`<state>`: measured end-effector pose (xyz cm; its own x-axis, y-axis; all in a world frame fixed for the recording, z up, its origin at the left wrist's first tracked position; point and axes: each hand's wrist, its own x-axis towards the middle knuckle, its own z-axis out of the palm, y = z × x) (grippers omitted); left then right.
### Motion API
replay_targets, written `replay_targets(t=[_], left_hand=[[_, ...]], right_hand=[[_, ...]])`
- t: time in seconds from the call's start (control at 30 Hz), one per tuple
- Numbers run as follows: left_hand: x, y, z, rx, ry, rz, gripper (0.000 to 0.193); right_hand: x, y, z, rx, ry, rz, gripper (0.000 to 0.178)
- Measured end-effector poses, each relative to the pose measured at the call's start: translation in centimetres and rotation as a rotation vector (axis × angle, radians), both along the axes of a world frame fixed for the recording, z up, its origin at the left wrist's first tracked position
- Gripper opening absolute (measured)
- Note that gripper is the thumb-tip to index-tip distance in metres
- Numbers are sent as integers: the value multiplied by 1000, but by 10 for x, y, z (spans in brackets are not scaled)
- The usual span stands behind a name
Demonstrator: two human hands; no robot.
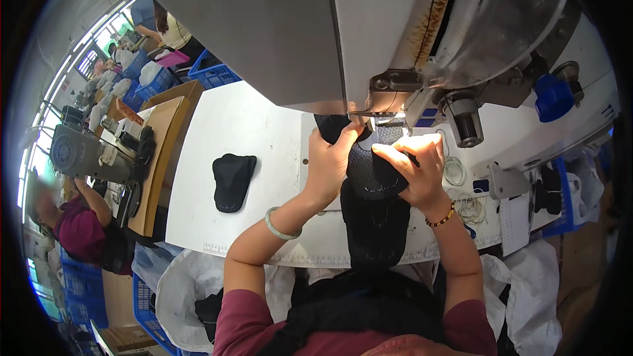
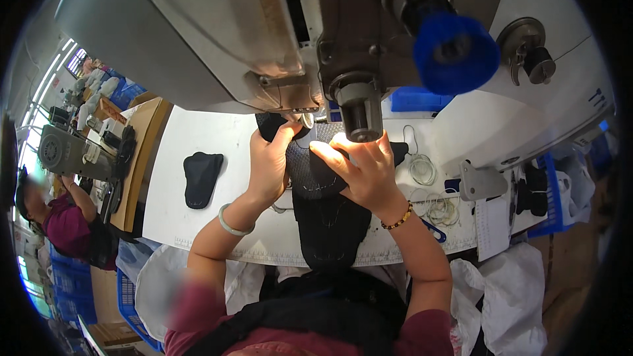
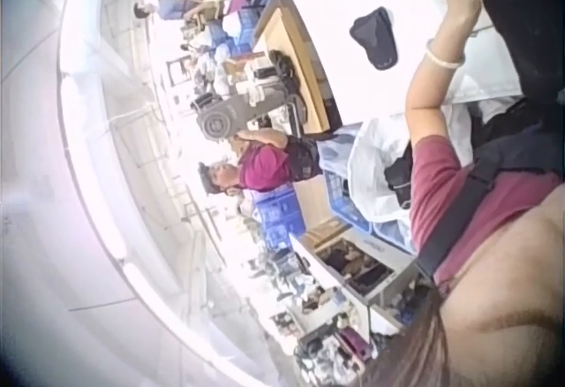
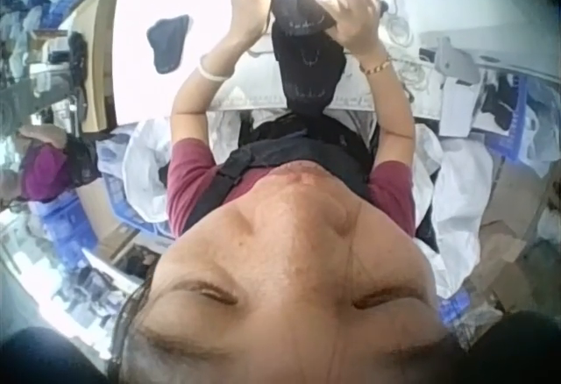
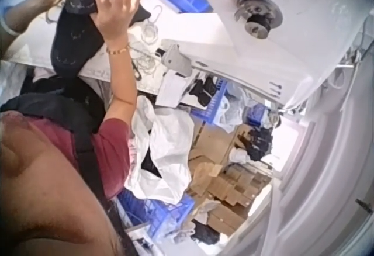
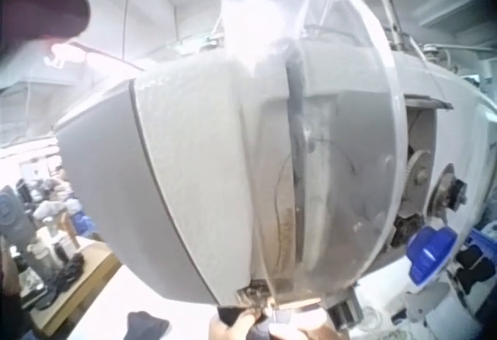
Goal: Stitching black shoe components using an industrial sewing machine.
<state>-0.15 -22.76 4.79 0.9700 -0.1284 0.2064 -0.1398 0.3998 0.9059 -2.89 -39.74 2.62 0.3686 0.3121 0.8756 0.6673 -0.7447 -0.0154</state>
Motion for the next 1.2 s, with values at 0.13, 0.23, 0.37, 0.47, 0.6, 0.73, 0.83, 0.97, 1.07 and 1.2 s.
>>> replay_targets(t=[0.13,0.23,0.37,0.47,0.6,0.73,0.83,0.97,1.07,1.2], left_hand=[[-2,1,-2,-25,6,7,16],[-1,2,-3,-37,-6,4,17],[-3,10,10,44,102,-50,18],[4,25,16,193,78,-221,23],[4,26,16,183,74,-237,25],[3,24,19,149,89,-265,24],[3,23,18,162,85,-256,22],[-1,22,15,148,78,-225,21],[-2,22,13,134,103,-219,20],[-2,23,13,146,101,-234,20]], right_hand=[[0,1,3,-20,-34,9,40],[-2,2,2,-50,-36,-1,40],[-3,2,3,-74,-12,-17,44],[-3,2,10,-17,29,31,42],[6,0,0,50,9,76,40],[6,-1,5,1,-52,52,37],[4,-2,17,-78,6,81,36],[5,-7,23,-160,-50,73,36],[5,-6,14,-152,-58,85,35],[2,-5,16,-116,-29,60,36]])
